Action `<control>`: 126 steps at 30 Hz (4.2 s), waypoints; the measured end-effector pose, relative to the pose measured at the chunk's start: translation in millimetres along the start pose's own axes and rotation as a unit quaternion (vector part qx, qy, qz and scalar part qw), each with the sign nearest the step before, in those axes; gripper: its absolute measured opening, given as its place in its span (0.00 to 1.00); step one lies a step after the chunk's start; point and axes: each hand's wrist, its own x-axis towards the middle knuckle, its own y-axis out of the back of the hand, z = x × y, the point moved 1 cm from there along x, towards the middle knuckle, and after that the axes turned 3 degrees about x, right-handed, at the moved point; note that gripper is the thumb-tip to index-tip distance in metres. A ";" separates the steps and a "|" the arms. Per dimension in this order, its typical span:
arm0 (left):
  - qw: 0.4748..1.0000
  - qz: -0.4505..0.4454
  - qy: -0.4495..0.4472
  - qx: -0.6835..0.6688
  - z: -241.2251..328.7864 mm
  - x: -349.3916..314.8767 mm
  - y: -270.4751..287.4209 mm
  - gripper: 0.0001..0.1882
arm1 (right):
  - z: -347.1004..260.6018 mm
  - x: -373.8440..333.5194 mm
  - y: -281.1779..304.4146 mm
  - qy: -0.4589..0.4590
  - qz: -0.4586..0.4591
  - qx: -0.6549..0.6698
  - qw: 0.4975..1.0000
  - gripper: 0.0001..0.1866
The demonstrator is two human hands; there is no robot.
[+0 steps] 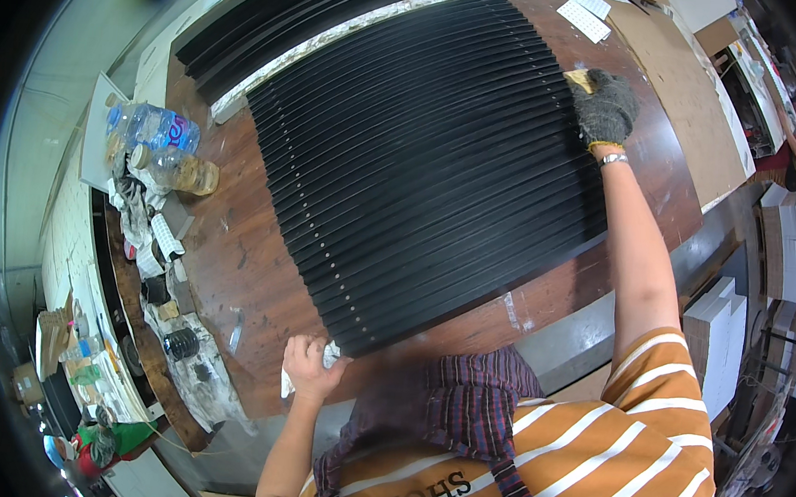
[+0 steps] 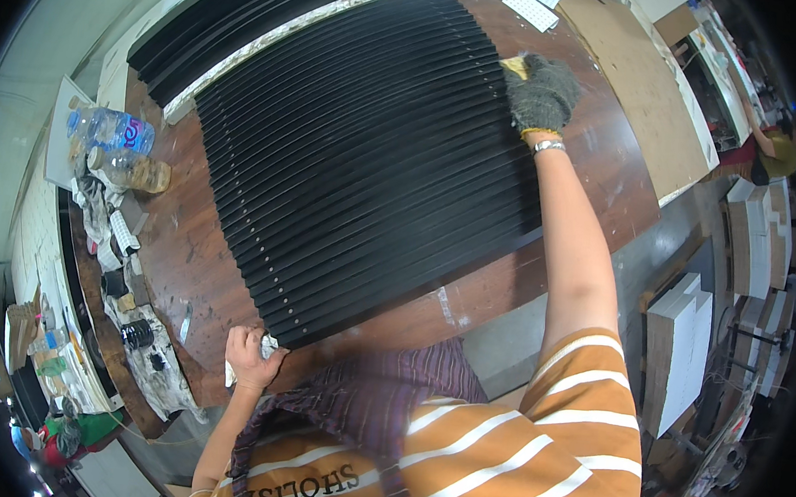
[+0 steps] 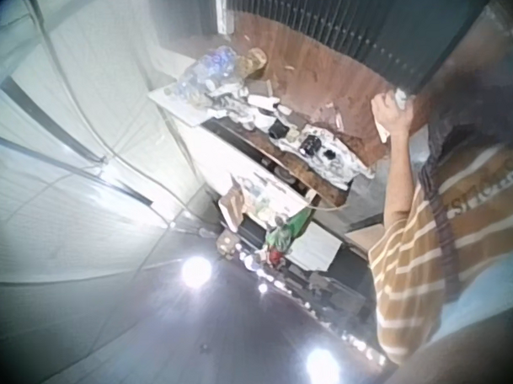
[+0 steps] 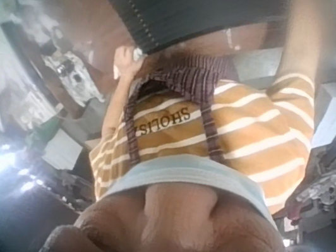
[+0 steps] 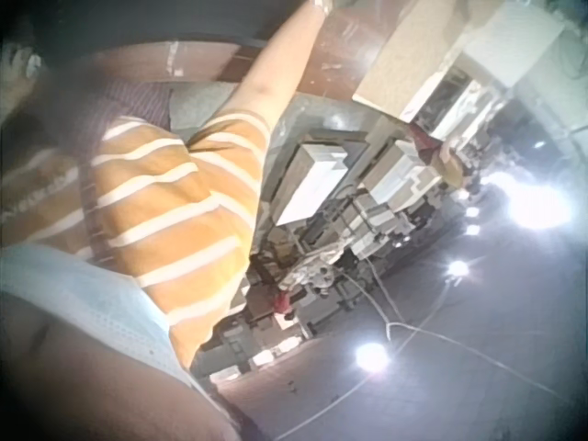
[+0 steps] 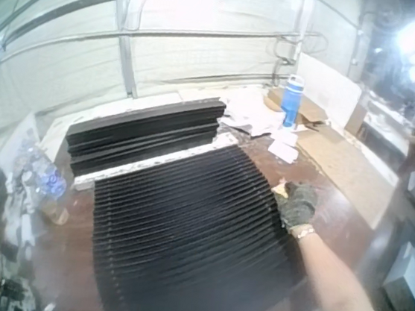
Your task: The person wipes a black ribbed radiator with a white cloth, then uses a sponge to scrub the surface. They flip the radiator over to clean the other side and continue wiping and scrubbing both sides.
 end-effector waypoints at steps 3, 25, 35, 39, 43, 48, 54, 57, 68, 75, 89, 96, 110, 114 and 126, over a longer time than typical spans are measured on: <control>1.000 -0.006 0.008 -0.003 0.4 0.4 1.2 0.28 | -55.9 -26.3 -6.2 0.075 0.014 0.076 0.994 0.23; 1.000 0.016 -0.004 -0.017 0.1 2.6 5.2 0.25 | -399.1 -172.1 24.9 0.245 -0.157 0.305 0.907 0.13; 0.999 -0.004 0.027 -0.019 2.5 3.0 8.1 0.23 | -394.3 -119.4 9.9 0.270 -0.210 0.245 0.907 0.17; 0.999 0.010 0.025 -0.025 2.8 3.2 9.2 0.24 | -383.8 -96.4 -7.5 0.129 -0.180 0.162 0.962 0.18; 0.999 0.002 0.028 -0.022 2.3 3.4 10.1 0.24 | -391.6 -95.2 -19.3 0.298 -0.267 0.284 0.871 0.19; 0.999 -0.005 0.037 -0.023 2.1 3.7 11.4 0.23 | -392.9 -73.7 -24.7 0.185 -0.186 0.112 0.958 0.17; 0.999 -0.003 0.034 -0.017 1.8 3.3 10.3 0.24 | -394.7 -73.7 -30.0 0.398 -0.278 0.251 0.837 0.21; 0.999 0.003 0.031 -0.018 1.7 3.6 10.6 0.25 | -396.4 -70.0 -33.1 0.284 -0.258 0.169 0.908 0.21; 0.999 0.009 0.031 -0.030 2.5 4.8 12.5 0.24 | -383.0 -77.4 -27.6 0.176 -0.270 0.172 0.931 0.21; 0.999 0.006 0.028 -0.027 2.2 4.9 11.5 0.24 | -396.0 -80.2 -25.1 0.249 -0.233 0.248 0.907 0.22; 0.999 0.011 0.024 -0.025 0.2 4.4 10.8 0.25 | -416.0 -77.5 -21.2 0.256 -0.241 0.058 0.934 0.22; 0.999 0.008 0.028 -0.029 0.3 3.6 10.1 0.24 | -420.3 -71.1 -11.6 0.330 -0.301 0.061 0.893 0.22; 0.999 0.016 0.025 -0.030 -0.5 3.8 10.2 0.24 | -391.4 -108.9 10.7 0.200 -0.244 0.240 0.918 0.20; 0.999 0.010 0.025 -0.032 -0.9 4.2 9.6 0.24 | -388.1 -134.0 28.6 0.242 -0.264 0.247 0.900 0.22; 0.999 0.012 0.024 -0.038 -1.7 2.4 8.3 0.23 | -383.1 -139.0 45.7 0.143 -0.271 0.147 0.941 0.21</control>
